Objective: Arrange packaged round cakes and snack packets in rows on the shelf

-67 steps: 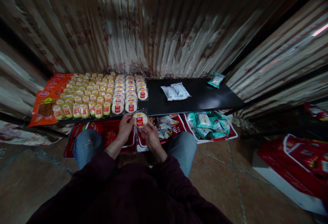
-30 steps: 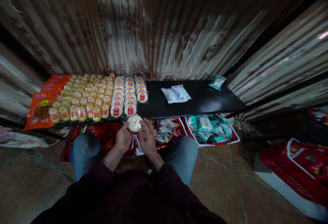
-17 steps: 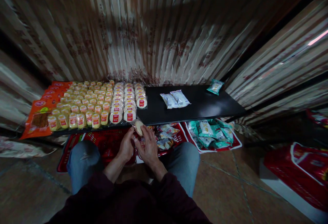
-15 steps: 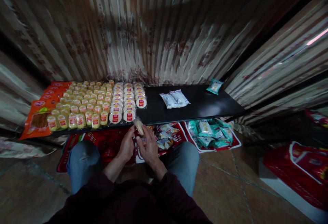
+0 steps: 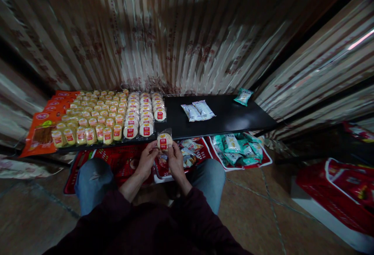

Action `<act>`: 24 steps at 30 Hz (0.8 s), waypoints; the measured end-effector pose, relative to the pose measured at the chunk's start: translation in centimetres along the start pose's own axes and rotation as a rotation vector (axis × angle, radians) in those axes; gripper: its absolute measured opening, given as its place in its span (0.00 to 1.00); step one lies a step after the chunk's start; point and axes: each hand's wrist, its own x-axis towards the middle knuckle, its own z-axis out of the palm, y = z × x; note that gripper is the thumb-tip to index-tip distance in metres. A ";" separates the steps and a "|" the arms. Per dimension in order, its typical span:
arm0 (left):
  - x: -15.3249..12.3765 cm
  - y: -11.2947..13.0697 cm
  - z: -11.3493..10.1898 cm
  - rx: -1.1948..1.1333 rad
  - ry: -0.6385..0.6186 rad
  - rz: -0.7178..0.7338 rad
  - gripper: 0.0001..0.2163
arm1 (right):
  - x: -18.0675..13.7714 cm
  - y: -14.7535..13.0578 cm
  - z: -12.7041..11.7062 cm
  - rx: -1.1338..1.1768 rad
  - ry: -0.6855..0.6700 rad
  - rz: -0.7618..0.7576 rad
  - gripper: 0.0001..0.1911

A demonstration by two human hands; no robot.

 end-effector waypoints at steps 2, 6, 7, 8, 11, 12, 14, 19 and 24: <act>0.3 -0.3 0.0 0.023 0.013 0.013 0.15 | 0.4 0.6 0.0 0.014 0.027 0.018 0.22; 0.9 -0.8 0.1 0.028 0.037 0.018 0.15 | 1.5 0.9 -0.1 0.034 0.054 0.035 0.22; 1.0 -0.9 0.2 0.021 0.041 0.015 0.15 | 1.8 0.9 -0.2 0.032 0.053 0.035 0.22; 1.2 -1.0 0.3 0.018 0.047 0.017 0.16 | 2.1 0.9 -0.3 0.024 0.053 0.032 0.22; 1.7 -1.0 0.5 0.039 0.060 0.053 0.18 | 3.0 1.1 -0.5 -0.044 0.062 -0.009 0.21; 2.0 -1.0 0.5 0.053 0.059 0.073 0.18 | 3.3 1.3 -0.5 -0.074 0.072 -0.028 0.20; 2.7 -1.0 0.6 0.082 0.052 0.120 0.18 | 4.0 1.7 -0.5 -0.116 0.089 -0.052 0.19; 4.9 -1.3 0.8 0.175 0.063 0.208 0.18 | 6.1 3.0 0.2 -0.153 0.091 -0.043 0.20; 6.4 -0.9 2.0 0.122 0.097 0.179 0.19 | 7.9 3.7 0.9 -0.185 0.097 -0.063 0.21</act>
